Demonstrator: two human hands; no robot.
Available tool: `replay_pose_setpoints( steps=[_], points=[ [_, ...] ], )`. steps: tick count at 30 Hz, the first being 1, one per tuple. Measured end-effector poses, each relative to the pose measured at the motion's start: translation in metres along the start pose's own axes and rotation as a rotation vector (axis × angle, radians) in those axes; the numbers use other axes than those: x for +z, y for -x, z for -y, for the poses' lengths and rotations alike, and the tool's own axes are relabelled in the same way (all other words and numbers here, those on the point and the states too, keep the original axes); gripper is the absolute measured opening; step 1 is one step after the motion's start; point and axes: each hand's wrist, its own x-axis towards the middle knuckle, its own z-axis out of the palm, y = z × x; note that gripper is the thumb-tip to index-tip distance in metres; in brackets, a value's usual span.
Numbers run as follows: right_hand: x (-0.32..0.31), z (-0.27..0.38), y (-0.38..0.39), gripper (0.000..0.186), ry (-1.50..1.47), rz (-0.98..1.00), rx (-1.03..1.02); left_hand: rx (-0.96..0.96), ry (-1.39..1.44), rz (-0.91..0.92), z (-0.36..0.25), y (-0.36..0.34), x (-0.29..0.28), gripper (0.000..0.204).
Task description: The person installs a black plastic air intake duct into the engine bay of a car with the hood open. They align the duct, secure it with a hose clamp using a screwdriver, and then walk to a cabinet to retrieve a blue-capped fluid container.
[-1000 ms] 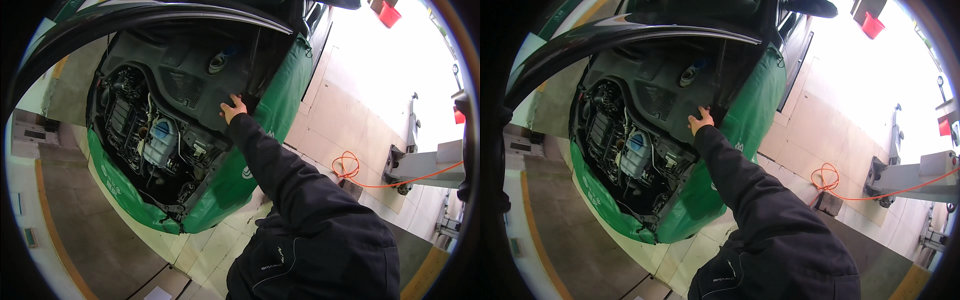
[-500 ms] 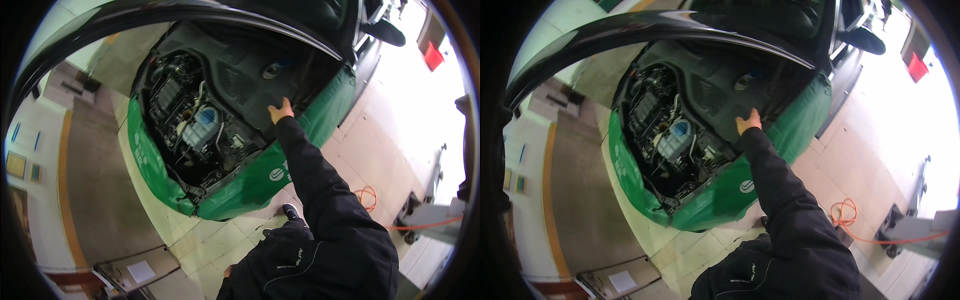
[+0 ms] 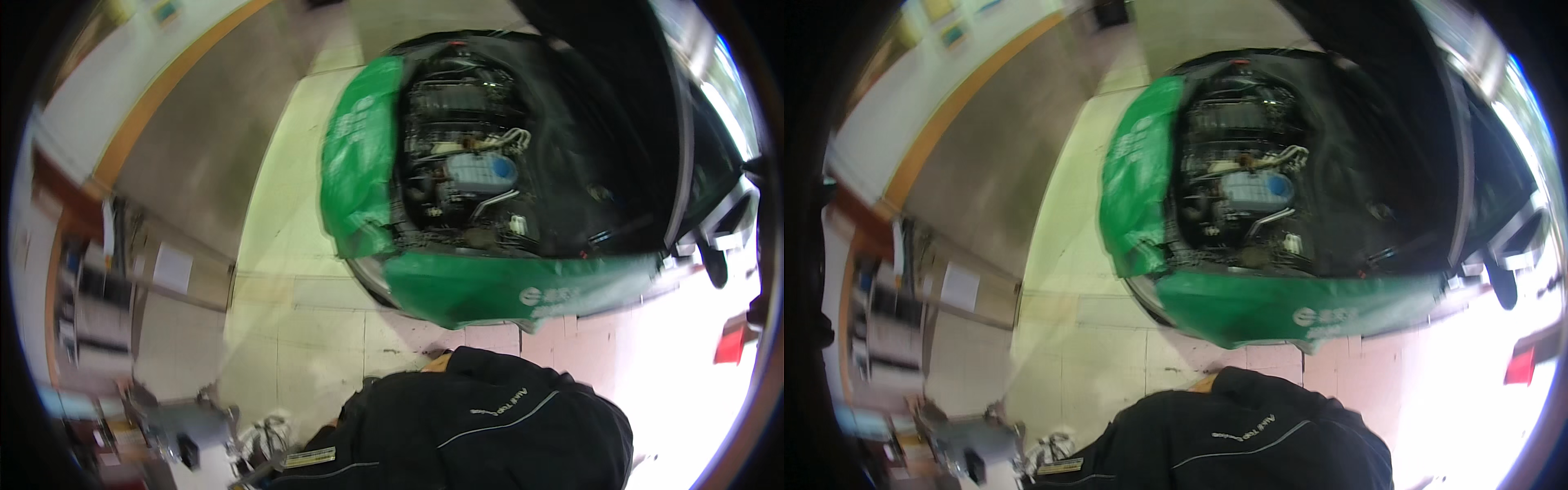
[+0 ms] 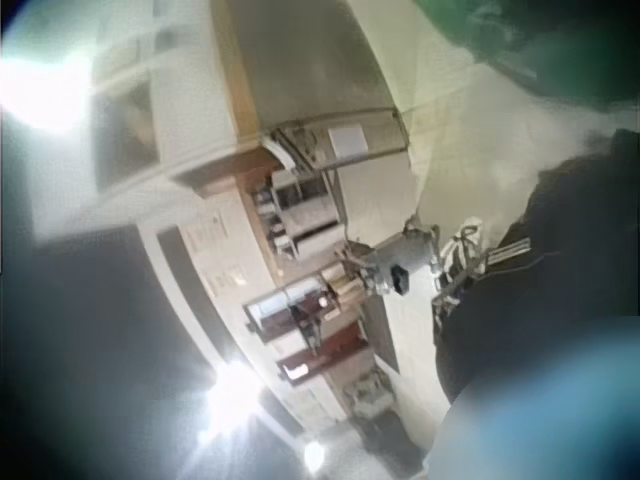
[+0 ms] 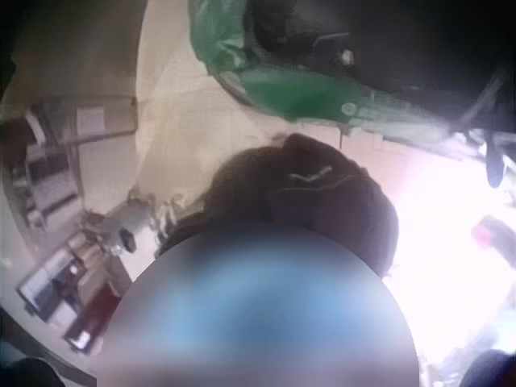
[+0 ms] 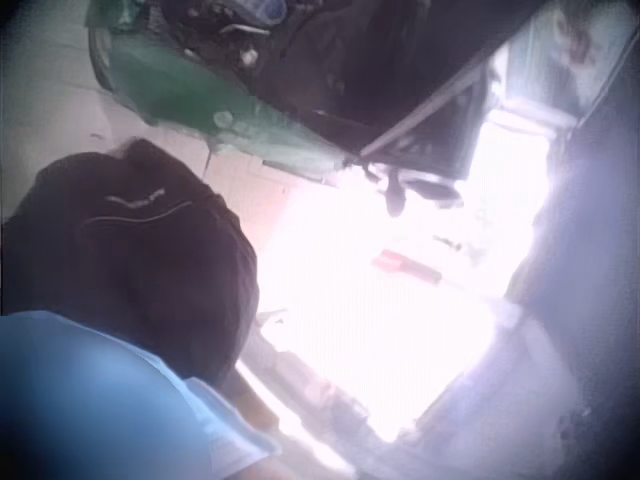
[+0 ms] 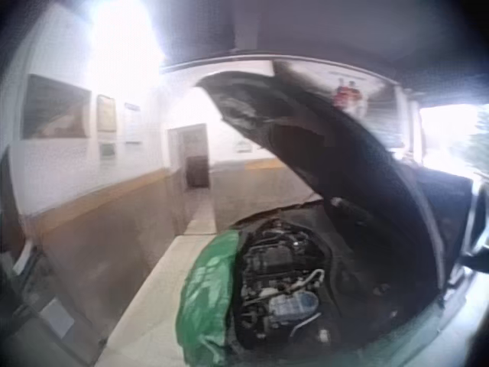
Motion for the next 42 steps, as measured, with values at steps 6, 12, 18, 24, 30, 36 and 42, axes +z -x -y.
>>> replay_pose_setpoints(
  steps=[6, 12, 18, 24, 30, 36, 42],
  points=[
    [-0.019, -0.017, -0.043, 0.037, 0.442, -0.384, 0.053, -0.152, 0.384, -0.051, 0.09, 0.019, 0.019, 0.055],
    [-0.011, 0.016, -0.144, 0.042, -0.023, -0.246, 0.096, -0.319, 0.785, -0.217, 0.146, 0.016, -0.014, 0.055],
    [-0.004, 0.09, -0.287, 0.035, -0.026, -0.125, 0.243, -0.304, 0.157, -0.266, 0.241, -0.03, -0.01, 0.038],
    [-0.004, 0.188, -0.467, 0.029, -0.136, 0.099, 0.398, -0.257, 0.387, 0.004, 0.29, -0.036, -0.038, 0.065],
    [-0.005, 0.32, -0.667, 0.024, -0.041, 0.328, 0.533, -0.522, 0.921, -0.343, 0.342, -0.05, -0.234, 0.063],
    [0.066, 0.494, -0.886, 0.024, 0.748, 0.164, 0.548, -0.525, 1.191, -0.59, 0.403, -0.065, -0.385, 0.061],
    [0.184, 0.626, -1.01, 0.033, 0.704, 0.153, 0.479, -0.535, 1.21, -0.525, 0.519, -0.117, -0.5, 0.06]
  ],
)
